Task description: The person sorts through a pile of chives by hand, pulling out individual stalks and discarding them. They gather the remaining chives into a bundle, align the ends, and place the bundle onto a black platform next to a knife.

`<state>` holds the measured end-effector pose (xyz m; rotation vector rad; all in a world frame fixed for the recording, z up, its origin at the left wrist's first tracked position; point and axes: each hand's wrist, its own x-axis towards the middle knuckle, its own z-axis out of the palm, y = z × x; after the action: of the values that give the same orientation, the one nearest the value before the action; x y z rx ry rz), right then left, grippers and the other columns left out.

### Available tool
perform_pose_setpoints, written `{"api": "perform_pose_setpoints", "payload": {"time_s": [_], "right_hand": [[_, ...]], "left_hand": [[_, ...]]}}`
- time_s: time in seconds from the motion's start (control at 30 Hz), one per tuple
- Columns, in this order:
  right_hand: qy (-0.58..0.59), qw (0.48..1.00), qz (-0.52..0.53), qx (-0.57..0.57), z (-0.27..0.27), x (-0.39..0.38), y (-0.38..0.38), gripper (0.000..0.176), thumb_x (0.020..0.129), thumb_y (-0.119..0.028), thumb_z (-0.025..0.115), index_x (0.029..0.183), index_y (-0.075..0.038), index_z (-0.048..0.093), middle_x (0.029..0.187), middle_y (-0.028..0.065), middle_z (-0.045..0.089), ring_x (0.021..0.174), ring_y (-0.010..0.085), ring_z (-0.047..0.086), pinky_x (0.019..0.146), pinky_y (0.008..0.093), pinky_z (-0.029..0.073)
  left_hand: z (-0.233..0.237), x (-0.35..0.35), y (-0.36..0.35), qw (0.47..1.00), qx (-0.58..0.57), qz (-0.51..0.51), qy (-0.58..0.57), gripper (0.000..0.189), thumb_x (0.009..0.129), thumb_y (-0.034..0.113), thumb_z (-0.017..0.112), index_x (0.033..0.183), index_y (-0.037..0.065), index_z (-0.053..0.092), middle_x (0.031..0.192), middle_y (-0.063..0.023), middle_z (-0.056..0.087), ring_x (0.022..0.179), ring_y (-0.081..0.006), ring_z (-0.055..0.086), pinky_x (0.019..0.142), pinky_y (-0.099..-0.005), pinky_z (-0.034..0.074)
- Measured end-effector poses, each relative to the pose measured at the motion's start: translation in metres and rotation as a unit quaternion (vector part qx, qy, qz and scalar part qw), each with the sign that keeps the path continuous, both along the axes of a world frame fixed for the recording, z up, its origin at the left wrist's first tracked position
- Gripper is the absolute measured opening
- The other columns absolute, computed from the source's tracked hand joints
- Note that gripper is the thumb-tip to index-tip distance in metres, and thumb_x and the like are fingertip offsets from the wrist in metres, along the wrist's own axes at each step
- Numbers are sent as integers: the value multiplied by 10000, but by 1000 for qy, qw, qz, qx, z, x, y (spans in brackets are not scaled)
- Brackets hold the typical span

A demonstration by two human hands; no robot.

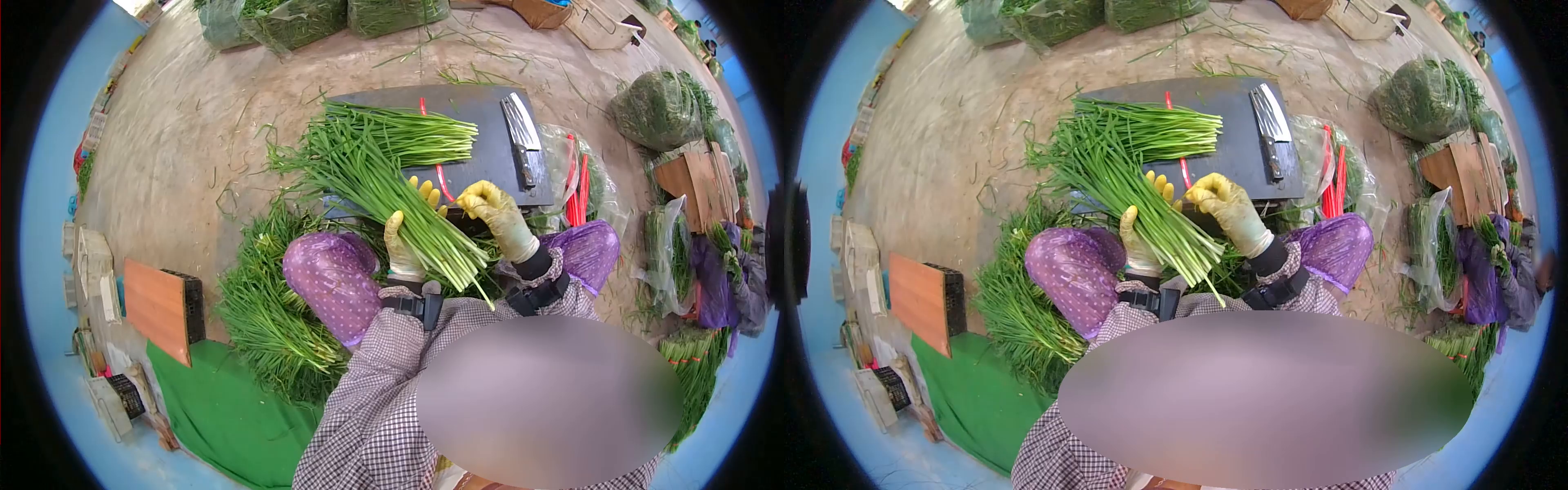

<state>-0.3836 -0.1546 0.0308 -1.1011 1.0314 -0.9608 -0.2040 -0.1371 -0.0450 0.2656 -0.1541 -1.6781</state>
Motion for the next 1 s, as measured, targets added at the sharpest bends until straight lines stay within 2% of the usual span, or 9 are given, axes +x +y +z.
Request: {"api": "perform_pose_setpoints", "payload": {"time_s": [0.23, 0.33, 0.43, 0.57, 0.63, 0.73, 0.83, 0.9, 1.0], "right_hand": [[-212, 966, -113, -92, 42, -55, 1, 104, 1015, -116, 558, 1014, -51, 639, 1125, 112, 663, 852, 126, 562, 859, 293, 468], [-88, 981, -49, -163, 50, -97, 23, 148, 1026, -172, 556, 1065, -53, 635, 1114, 115, 673, 851, 143, 594, 855, 334, 492], [309, 918, 174, -175, -16, -138, 38, 273, 1033, -253, 576, 1188, -32, 619, 1124, 111, 682, 954, 179, 652, 887, 367, 523], [235, 949, 208, 35, -5, -71, 94, 346, 1007, -234, 640, 1259, 0, 599, 1034, 95, 701, 919, 175, 678, 805, 301, 552], [186, 951, 191, 154, 3, -64, 98, 247, 1007, -212, 635, 1161, -18, 640, 870, 38, 662, 721, 110, 610, 658, 262, 508], [184, 976, 112, -29, 51, -94, 81, 243, 1049, -226, 533, 1013, -32, 676, 776, -14, 591, 583, 59, 450, 531, 224, 374], [161, 967, -160, -117, 99, -111, 76, 308, 1076, -263, 482, 1023, -30, 677, 779, -13, 578, 575, 44, 445, 554, 191, 348], [83, 968, -213, -106, 92, -131, 69, 305, 1074, -251, 483, 1042, -17, 675, 860, 11, 642, 621, 56, 496, 613, 194, 402], [249, 953, -121, -123, 87, -105, 77, 278, 1065, -231, 506, 1070, -12, 677, 941, 22, 679, 726, 93, 569, 699, 230, 464]], "left_hand": [[-11, 3, -1, 1000, -12, -15, 18, 703, 928, 346, 589, 1544, 90, 367, 1488, -99, 517, 1365, -248, 507, 1143, -454, 417], [-11, 4, -3, 999, 3, 10, 31, 651, 944, 324, 578, 1521, 79, 403, 1444, -89, 563, 1296, -223, 575, 1125, -441, 445], [-16, 5, -6, 998, -16, 7, 54, 641, 950, 315, 575, 1517, 69, 405, 1442, -91, 563, 1294, -220, 577, 1120, -439, 451], [-13, 2, -4, 1000, 8, 14, 20, 629, 953, 307, 572, 1510, 60, 415, 1415, -91, 581, 1272, -224, 587, 1114, -440, 456], [-13, 3, -4, 1000, 2, 12, 19, 629, 950, 310, 578, 1506, 60, 422, 1413, -90, 582, 1267, -224, 590, 1113, -439, 457], [-17, 7, -3, 1000, -6, 15, 9, 631, 946, 316, 586, 1502, 61, 429, 1413, -89, 582, 1267, -223, 590, 1113, -438, 457], [-16, 4, -5, 1000, 0, 15, 21, 635, 943, 322, 592, 1500, 62, 432, 1410, -89, 583, 1259, -222, 595, 1109, -436, 460], [-15, 4, -3, 999, 10, 16, 27, 634, 942, 323, 594, 1498, 63, 435, 1404, -86, 587, 1250, -221, 601, 1105, -434, 465], [-16, 5, -4, 999, 18, 19, 28, 625, 944, 319, 592, 1494, 65, 439, 1383, -90, 598, 1234, -224, 610, 1093, -440, 476]]}}
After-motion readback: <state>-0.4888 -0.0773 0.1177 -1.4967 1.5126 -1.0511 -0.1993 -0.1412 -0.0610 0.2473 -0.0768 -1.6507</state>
